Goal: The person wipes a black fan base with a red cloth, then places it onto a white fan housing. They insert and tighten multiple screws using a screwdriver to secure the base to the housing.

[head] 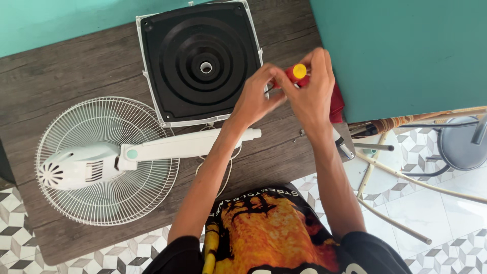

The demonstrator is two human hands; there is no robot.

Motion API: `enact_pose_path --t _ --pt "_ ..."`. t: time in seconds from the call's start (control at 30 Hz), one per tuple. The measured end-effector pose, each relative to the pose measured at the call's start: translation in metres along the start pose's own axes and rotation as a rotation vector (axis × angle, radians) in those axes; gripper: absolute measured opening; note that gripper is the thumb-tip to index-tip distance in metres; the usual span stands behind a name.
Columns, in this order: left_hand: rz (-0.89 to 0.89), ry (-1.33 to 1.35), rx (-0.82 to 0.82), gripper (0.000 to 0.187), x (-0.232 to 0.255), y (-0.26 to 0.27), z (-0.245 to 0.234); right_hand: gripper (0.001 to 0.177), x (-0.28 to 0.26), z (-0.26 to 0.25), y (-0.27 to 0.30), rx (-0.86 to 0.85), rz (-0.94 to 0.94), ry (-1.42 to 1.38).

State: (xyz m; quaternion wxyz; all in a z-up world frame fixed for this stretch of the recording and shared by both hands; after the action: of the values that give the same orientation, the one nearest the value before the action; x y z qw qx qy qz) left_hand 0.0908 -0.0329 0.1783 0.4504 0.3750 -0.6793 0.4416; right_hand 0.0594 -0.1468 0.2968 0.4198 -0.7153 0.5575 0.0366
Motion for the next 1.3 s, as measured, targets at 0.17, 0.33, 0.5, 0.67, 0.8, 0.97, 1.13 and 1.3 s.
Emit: enact_pose_path --t 0.17,0.33,0.5,0.67,0.8,0.97,1.13,1.3 --pt "0.022 -0.005 0.006 0.030 0.021 -0.017 -0.015 0.046 -0.006 -0.008 -0.006 -0.236 0.002 -0.368" --pt "-0.031 0.153 -0.061 0.045 0.029 -0.013 -0.018 0.043 0.001 -0.008 -0.009 -0.301 0.111 -0.258" --pt "0.020 -0.100 0.066 0.029 0.037 -0.011 -0.012 0.051 0.004 -0.004 -0.002 -0.139 0.047 -0.171" --pt "0.099 0.018 0.086 0.037 0.037 -0.013 -0.016 0.045 0.005 -0.015 0.000 -0.247 -0.064 -0.370" --pt "0.125 -0.109 0.119 0.041 0.039 -0.010 -0.014 0.049 0.005 -0.007 0.002 -0.158 -0.006 -0.132" --pt "-0.015 -0.112 0.094 0.048 0.032 -0.011 -0.012 0.051 -0.001 -0.008 0.004 -0.134 -0.083 -0.352" --pt "0.092 0.102 0.043 0.047 0.040 -0.008 -0.013 0.041 0.003 -0.010 0.004 -0.188 -0.068 -0.274" --pt "-0.003 -0.250 0.142 0.039 0.036 -0.007 -0.008 0.050 0.009 0.003 0.009 -0.094 0.125 -0.097"
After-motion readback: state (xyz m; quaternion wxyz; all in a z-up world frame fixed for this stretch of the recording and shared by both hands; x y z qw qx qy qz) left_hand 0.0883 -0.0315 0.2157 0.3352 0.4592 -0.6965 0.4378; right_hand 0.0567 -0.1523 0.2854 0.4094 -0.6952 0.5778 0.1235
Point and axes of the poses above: each hand's wrist, its own y-axis away from the middle knuckle, its own z-axis out of the palm, x = y × z, the point moved 6 cm from there along -y, towards the middle knuckle, and after that the axes turned 7 degrees about -z, right-handed, at the moved point
